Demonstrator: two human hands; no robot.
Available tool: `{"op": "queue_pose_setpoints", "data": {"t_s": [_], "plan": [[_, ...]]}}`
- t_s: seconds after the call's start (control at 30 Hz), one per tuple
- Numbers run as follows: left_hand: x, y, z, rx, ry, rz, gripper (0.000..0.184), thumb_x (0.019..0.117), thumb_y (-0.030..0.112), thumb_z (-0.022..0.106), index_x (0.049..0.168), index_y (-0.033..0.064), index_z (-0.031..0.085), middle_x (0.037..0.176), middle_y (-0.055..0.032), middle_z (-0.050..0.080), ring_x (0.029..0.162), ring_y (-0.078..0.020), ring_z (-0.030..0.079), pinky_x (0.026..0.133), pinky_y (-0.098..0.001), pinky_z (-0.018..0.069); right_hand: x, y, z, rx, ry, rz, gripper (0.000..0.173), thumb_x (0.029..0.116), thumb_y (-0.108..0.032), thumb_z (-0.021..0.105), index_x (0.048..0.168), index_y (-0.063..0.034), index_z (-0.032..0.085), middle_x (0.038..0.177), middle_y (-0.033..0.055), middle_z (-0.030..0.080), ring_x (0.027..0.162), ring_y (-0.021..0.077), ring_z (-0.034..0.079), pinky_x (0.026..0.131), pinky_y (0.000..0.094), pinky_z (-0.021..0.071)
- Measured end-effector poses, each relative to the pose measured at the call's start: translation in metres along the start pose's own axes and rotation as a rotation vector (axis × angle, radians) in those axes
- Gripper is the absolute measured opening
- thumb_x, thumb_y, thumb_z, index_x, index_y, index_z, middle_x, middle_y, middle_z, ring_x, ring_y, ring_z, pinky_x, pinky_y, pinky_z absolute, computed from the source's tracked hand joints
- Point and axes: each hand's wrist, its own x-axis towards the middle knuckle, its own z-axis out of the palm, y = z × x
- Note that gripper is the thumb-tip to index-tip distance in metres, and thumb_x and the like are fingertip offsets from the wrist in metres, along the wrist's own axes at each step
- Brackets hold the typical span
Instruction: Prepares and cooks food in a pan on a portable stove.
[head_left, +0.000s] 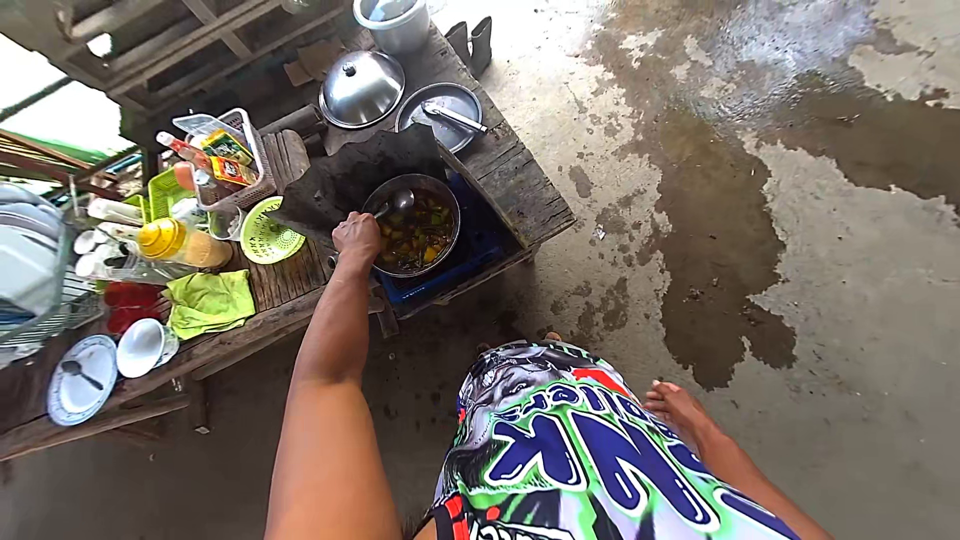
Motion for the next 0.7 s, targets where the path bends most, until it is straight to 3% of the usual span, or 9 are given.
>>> {"op": "queue_pose_setpoints", "data": {"t_s": [0.13,0.27,0.47,0.7], "plan": [[-0.016,0.018,-0.002,-0.085,0.011,0.018,0.031,0.0952,0.012,0.062,0.125,0.0058,0.068,0.132,-0.0251,0.062,0.118,-0.0475,0.062,0.088,-0.0698,0.0508,0.016,-0.009,-0.034,-0.043,0.001,0.005,0.047,0.1136,-0.033,0.038,0.144,0.001,0.048,0.131,0.0242,0.062,0.1,0.0319,0.068,0.086,0.0481,0.0545],[-0.026,0.033,0.015,-0.065,-0.042,-0.021,0.026,0.0945,0.012,0.063,0.118,0.0047,0.07,0.131,-0.0226,0.063,0.117,-0.0455,0.063,0.087,-0.0683,0.0515,0.026,-0.025,-0.05,-0.097,-0.033,0.013,0.046,0.1136,-0.032,0.038,0.143,0.0015,0.049,0.129,0.0242,0.062,0.1,0.0306,0.067,0.086,0.0465,0.054],[-0.046,0.057,0.02,-0.168,-0.095,-0.039,0.029,0.0942,0.015,0.064,0.121,0.0042,0.069,0.132,-0.0235,0.063,0.121,-0.0448,0.061,0.09,-0.0686,0.0507,0.05,-0.05,-0.071,-0.189,-0.065,-0.025,0.045,0.1134,-0.033,0.039,0.141,-0.0002,0.051,0.125,0.0219,0.064,0.096,0.0285,0.068,0.082,0.0452,0.055],[-0.067,0.024,0.022,-0.228,-0.058,-0.141,0.027,0.0946,0.014,0.061,0.12,0.0098,0.07,0.126,-0.0225,0.066,0.119,-0.0452,0.062,0.089,-0.0698,0.0494,0.066,-0.067,-0.089,-0.146,-0.055,-0.079,0.044,0.1129,-0.033,0.041,0.141,-0.0005,0.051,0.124,0.021,0.065,0.095,0.0281,0.068,0.08,0.0449,0.0553]]}}
